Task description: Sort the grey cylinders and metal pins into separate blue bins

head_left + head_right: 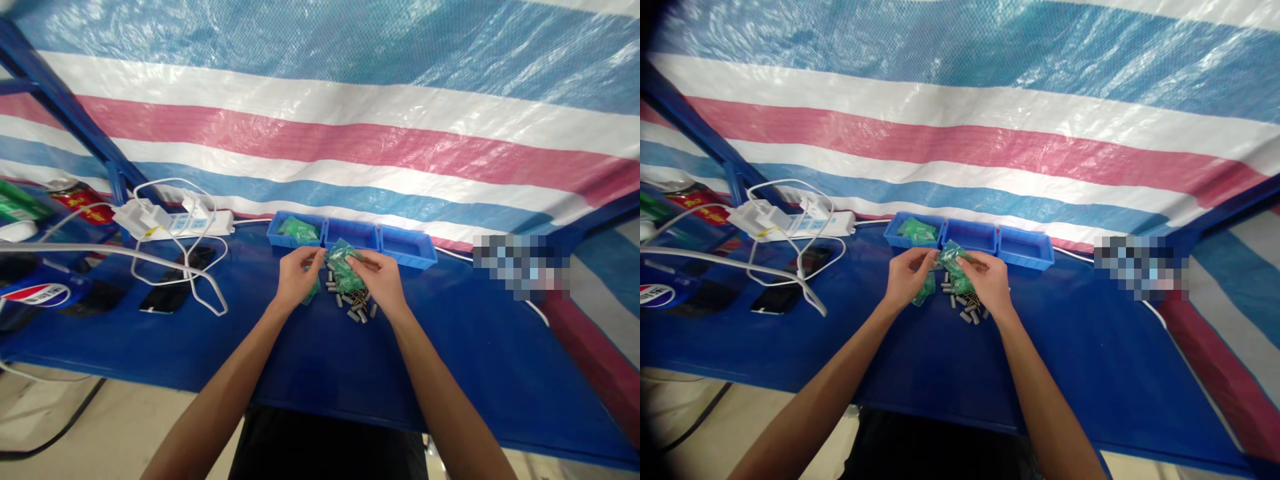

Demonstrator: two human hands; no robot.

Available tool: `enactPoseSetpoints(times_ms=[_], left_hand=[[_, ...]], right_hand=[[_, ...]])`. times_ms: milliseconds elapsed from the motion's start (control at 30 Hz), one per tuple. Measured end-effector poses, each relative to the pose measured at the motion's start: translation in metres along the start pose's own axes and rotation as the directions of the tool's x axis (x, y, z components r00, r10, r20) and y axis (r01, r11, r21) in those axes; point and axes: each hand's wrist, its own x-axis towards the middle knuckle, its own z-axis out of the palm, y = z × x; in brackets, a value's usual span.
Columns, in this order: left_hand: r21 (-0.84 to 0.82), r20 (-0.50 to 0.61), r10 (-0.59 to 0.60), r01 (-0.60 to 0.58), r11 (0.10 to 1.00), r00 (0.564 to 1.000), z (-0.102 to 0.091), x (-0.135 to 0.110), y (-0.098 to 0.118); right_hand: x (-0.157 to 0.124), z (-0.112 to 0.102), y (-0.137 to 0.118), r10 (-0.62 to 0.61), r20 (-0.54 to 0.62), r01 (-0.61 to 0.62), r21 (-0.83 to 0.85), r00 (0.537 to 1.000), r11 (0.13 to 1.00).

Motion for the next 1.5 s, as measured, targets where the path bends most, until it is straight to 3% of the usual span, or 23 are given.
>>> enactPoseSetpoints(times_ms=[33, 100, 233, 367, 467, 567, 667, 800, 933, 1133, 1400, 1500], left_hand=[[0.156, -0.037, 0.115, -0.108, 0.982, 0.993, -0.005, 0.002, -0.003], [0.407, 0.010, 0.266, -0.247, 0.879, 0.964, -0.016, 0.006, -0.009], [0.653, 0.089, 0.247, -0.244, 0.717, 0.965, -0.026, 0.008, -0.017], [0.717, 0.091, 0.215, -0.214, 0.664, 0.972, -0.025, 0.010, -0.018], [0.696, 0.051, 0.260, -0.221, 0.684, 0.964, -0.028, 0.014, -0.015], [0.636, -0.041, 0.317, -0.221, 0.740, 0.947, -0.036, 0.017, -0.013], [0.532, 0.005, 0.307, -0.262, 0.805, 0.952, -0.042, 0.016, -0.015], [0.403, 0.201, 0.251, -0.314, 0.860, 0.947, -0.038, 0.010, -0.018], [0.303, 0.376, 0.250, -0.373, 0.877, 0.892, -0.024, 0.002, -0.010], [0.284, 0.534, 0.214, -0.412, 0.866, 0.818, -0.003, -0.010, -0.001], [0.245, 0.449, 0.269, -0.407, 0.880, 0.852, 0.002, -0.009, -0.003], [0.183, 0.341, 0.270, -0.345, 0.921, 0.900, 0.004, -0.009, -0.004]], right_hand=[[0.009, 0.002, 0.000, -0.045, -0.051, 0.043, -0.029, 0.998, 0.999], [0.027, 0.008, 0.001, -0.155, -0.099, 0.146, -0.097, 0.983, 0.985], [0.058, 0.025, 0.003, -0.321, -0.016, 0.297, -0.335, 0.947, 0.894], [0.074, 0.044, 0.003, -0.461, 0.204, 0.493, -0.534, 0.864, 0.687], [0.080, 0.060, 0.004, -0.482, 0.323, 0.569, -0.601, 0.815, 0.561], [0.085, 0.070, 0.003, -0.449, 0.444, 0.630, -0.594, 0.775, 0.500], [0.084, 0.066, -0.001, -0.417, 0.505, 0.654, -0.532, 0.755, 0.538], [0.068, 0.037, -0.009, -0.468, 0.235, 0.518, -0.517, 0.852, 0.682], [0.038, 0.000, -0.006, -0.396, 0.066, 0.358, -0.579, 0.916, 0.732], [0.003, -0.024, 0.007, -0.305, 0.013, 0.257, -0.572, 0.952, 0.779], [-0.005, -0.028, 0.015, -0.343, 0.046, 0.312, -0.541, 0.938, 0.781], [-0.006, -0.028, 0.013, -0.346, 0.021, 0.308, -0.510, 0.938, 0.803]])
